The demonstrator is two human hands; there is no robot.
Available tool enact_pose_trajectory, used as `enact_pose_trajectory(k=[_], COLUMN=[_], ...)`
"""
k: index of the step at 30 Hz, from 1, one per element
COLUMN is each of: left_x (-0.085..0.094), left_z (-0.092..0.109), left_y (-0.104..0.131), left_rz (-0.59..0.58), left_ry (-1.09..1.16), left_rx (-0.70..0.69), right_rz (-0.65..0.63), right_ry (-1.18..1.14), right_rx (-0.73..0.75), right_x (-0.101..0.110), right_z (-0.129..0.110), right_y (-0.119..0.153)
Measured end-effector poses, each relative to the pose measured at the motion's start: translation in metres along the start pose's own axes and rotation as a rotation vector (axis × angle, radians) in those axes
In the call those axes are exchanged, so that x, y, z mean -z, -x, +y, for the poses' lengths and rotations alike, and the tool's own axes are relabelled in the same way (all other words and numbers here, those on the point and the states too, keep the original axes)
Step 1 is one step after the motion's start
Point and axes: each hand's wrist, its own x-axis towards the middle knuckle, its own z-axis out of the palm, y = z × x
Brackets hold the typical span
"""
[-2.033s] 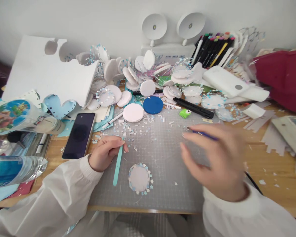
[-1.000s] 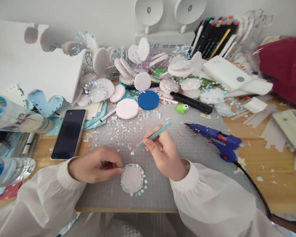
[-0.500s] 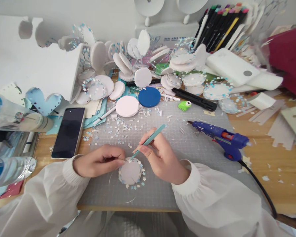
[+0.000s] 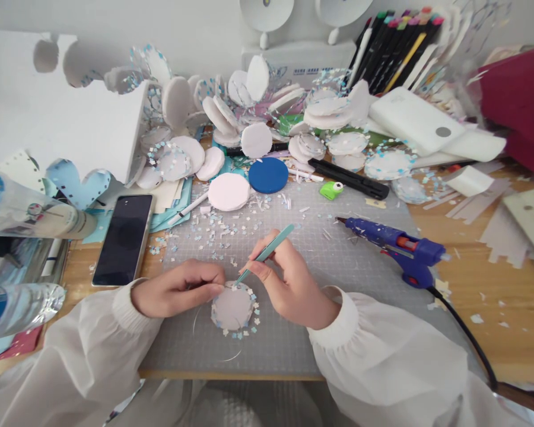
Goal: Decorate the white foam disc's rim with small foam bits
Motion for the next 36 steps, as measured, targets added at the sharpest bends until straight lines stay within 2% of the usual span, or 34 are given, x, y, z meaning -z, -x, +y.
enact_pose_trajectory(k=[14,21,36], left_x=[-0.0009,-0.0001,-0.0002], left_z=[-0.0001,-0.0001,-0.0004], left_y=[0.0003,0.0003,0.0004], left_rz=[0.002,-0.007,-0.022], left_ry=[0.006,-0.001,0.034], left_rx=[-0.016,-0.006,-0.039], right_rz=[-0.006,-0.020,-0.048], right_ry=[0.002,0.021,-0.083], right_rx=[-0.035,-0.087,-0.234], right_x=[0.0014,0.0031,0.0016], right_z=[-0.0003,-0.0018,-0.0048], right_y=[0.0007,-0.0006,-0.0044])
